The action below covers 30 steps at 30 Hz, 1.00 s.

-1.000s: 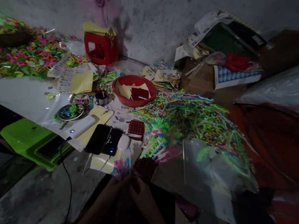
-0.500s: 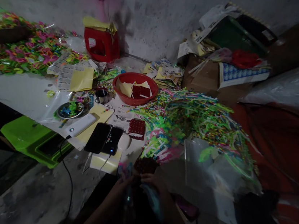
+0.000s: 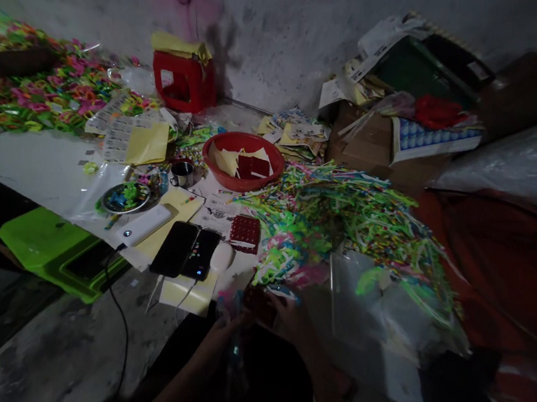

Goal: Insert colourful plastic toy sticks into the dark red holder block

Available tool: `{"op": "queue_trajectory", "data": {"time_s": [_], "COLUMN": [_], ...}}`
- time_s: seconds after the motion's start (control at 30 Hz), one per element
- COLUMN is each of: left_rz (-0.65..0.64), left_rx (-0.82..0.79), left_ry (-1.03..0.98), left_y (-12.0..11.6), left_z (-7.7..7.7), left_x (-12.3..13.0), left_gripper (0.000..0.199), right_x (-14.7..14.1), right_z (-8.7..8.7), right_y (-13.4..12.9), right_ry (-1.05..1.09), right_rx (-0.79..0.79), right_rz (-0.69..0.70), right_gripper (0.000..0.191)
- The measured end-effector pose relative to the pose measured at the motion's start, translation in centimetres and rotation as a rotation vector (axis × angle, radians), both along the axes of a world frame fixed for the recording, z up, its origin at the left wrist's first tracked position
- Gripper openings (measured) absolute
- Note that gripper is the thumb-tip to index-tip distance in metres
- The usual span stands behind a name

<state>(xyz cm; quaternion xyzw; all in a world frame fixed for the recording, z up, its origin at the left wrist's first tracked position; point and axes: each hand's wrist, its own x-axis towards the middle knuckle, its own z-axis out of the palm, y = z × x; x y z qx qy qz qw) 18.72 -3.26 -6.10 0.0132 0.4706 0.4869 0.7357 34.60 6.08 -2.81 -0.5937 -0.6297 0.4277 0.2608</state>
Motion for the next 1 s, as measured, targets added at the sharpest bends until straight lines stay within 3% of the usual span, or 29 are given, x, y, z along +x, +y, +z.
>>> {"op": "queue_trajectory", "data": {"time_s": [0.13,0.37,0.47,0.73,1.0], "left_rz": [-0.008,-0.003,0.002,-0.003,-0.034], "left_rx": [0.005,-0.010,-0.012,0.007,0.043], "left_ry": [0.011,0.014,0.018,0.001,0.007], "left_y": [-0.4,-0.8,-1.0,-1.1,-1.3], "left_z": [0.1,0.1,0.4,1.4,2.4], "left_x": [-0.5,-1.0,-1.2,-1.1,-0.9], "left_gripper": [0.057,0.047,0.041,0.042,0.044], "right_x": [0.4,-0.1,-0.5,-2.4,-3.7], "right_z": [-0.9,-0.5,0.4,4.7,5.3], "right_y": [0.5,0.4,0.6,2.1,1.7], "right_ry": [-0.072,-0.165,-0.278,-0.604,-0.662], "right_rx": [0.042,0.027,0.000,0.070,0.096], "right_rz": [-0.032,0.011,0.060,0.115,0.126], "right_gripper": [0.039,0.033,0.028,0.017,0.018]}}
